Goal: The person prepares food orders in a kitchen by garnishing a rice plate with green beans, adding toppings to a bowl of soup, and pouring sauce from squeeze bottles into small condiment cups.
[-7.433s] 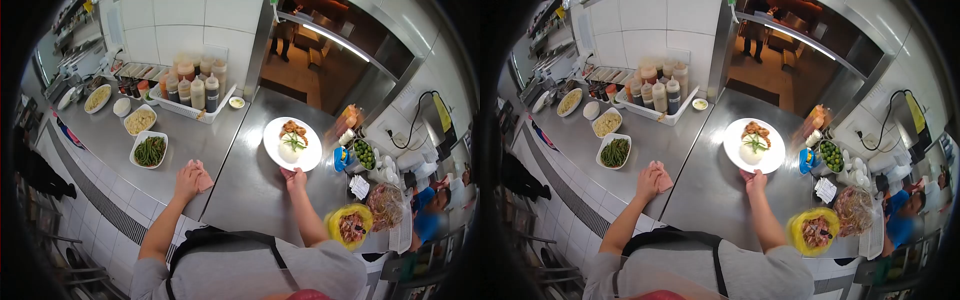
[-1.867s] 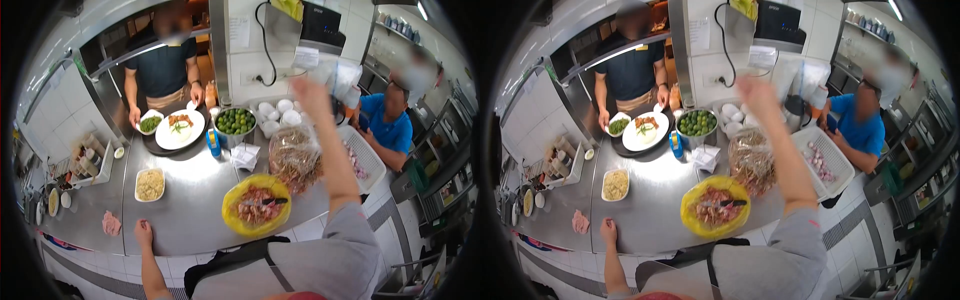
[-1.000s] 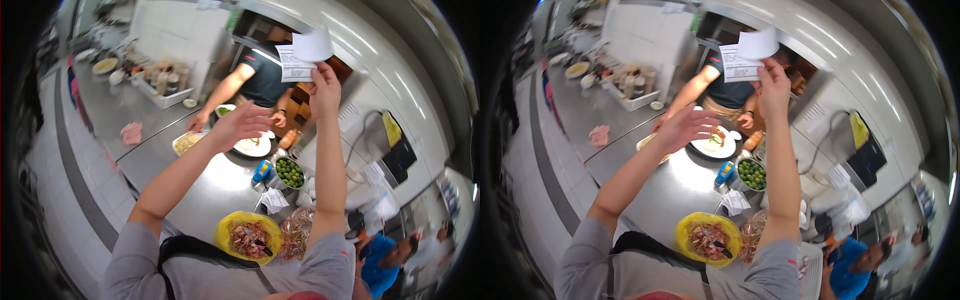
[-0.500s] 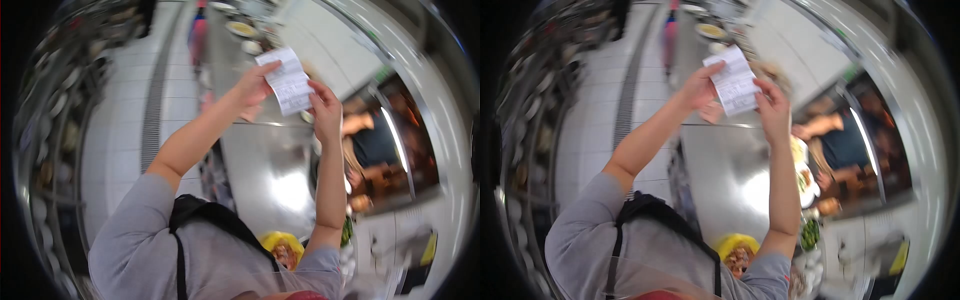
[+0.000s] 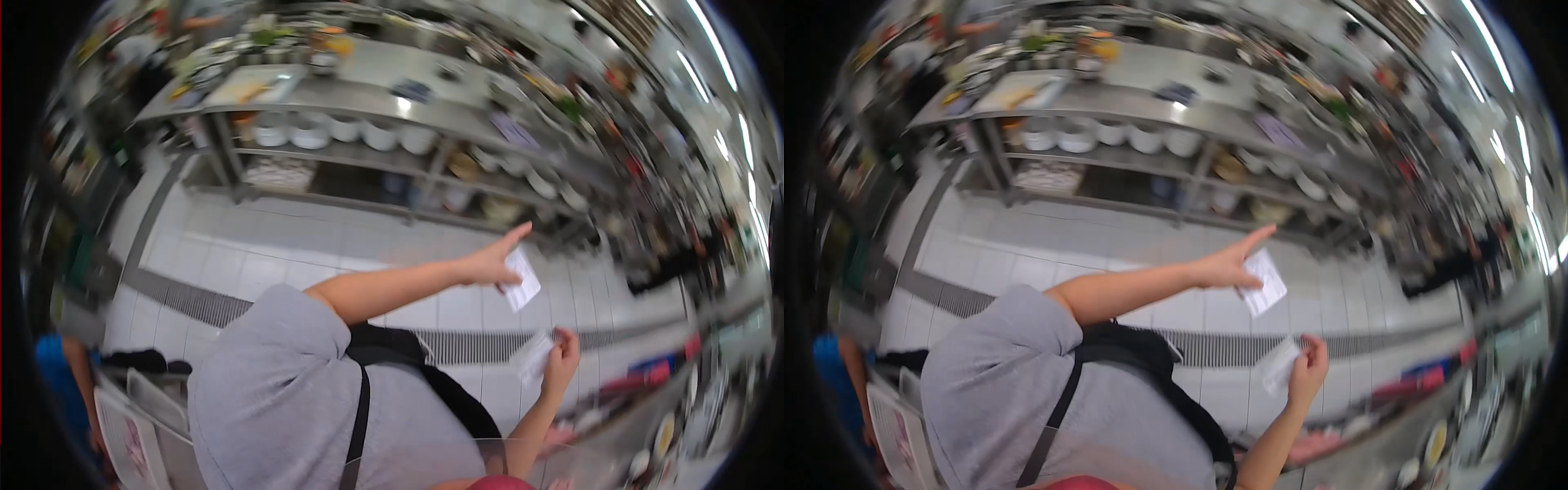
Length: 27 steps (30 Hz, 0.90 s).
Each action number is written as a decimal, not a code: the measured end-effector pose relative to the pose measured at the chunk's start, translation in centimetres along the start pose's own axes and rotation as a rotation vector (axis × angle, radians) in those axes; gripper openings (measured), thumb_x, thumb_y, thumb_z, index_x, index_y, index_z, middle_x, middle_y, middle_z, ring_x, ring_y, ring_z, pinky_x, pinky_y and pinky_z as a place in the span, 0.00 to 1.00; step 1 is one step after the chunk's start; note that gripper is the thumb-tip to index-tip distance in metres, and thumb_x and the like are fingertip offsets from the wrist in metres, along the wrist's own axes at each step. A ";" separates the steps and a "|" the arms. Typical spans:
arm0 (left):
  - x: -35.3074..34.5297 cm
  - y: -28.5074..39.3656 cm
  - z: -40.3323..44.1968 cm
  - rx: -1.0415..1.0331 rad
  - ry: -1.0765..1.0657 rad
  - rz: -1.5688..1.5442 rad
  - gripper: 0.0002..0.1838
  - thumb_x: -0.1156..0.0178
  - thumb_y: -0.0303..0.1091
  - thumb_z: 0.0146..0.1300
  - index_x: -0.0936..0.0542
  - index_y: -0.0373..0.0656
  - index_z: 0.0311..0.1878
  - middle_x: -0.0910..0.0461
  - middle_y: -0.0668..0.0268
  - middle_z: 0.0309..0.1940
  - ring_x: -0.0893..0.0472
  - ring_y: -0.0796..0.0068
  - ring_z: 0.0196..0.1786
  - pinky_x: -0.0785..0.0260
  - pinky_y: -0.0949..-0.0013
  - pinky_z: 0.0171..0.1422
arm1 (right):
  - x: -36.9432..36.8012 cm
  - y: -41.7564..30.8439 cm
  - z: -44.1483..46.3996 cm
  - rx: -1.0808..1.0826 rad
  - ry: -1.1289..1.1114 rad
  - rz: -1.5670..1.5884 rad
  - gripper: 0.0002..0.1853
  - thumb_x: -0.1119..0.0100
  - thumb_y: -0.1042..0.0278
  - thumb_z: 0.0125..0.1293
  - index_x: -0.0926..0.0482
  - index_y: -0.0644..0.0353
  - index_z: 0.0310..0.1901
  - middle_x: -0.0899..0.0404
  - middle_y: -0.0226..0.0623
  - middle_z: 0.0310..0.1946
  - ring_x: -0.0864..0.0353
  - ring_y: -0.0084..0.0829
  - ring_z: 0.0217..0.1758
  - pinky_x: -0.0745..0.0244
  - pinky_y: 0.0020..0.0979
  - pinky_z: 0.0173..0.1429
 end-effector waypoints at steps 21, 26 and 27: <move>49.4 20.1 -28.7 -0.296 1.165 0.459 0.16 0.48 0.24 0.56 0.27 0.40 0.50 0.22 0.65 0.40 0.26 0.85 0.31 0.32 0.81 0.34 | -66.6 -19.0 6.2 0.022 -0.910 0.568 0.08 0.46 0.69 0.60 0.23 0.66 0.34 0.26 0.25 0.24 0.34 0.13 0.21 0.39 0.18 0.24; 57.6 21.9 -35.2 -0.277 1.274 0.440 0.16 0.47 0.27 0.57 0.27 0.40 0.50 0.23 0.65 0.43 0.26 0.84 0.33 0.33 0.80 0.35 | -75.4 -23.6 11.3 0.029 -1.007 0.737 0.08 0.48 0.71 0.62 0.24 0.66 0.38 0.24 0.28 0.30 0.29 0.14 0.31 0.34 0.17 0.34; 59.2 21.0 -34.3 -0.217 1.190 0.429 0.18 0.47 0.28 0.57 0.29 0.40 0.53 0.24 0.65 0.45 0.26 0.82 0.36 0.33 0.79 0.38 | -76.7 -25.3 12.4 0.134 -0.972 0.673 0.08 0.47 0.71 0.61 0.24 0.66 0.38 0.24 0.27 0.31 0.30 0.14 0.34 0.35 0.17 0.38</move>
Point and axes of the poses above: each hand's wrist, its own z-axis towards the middle knuckle, its own x-axis out of the back of the hand, y = z × x, the point moved 7 cm from there along z, towards the middle knuckle
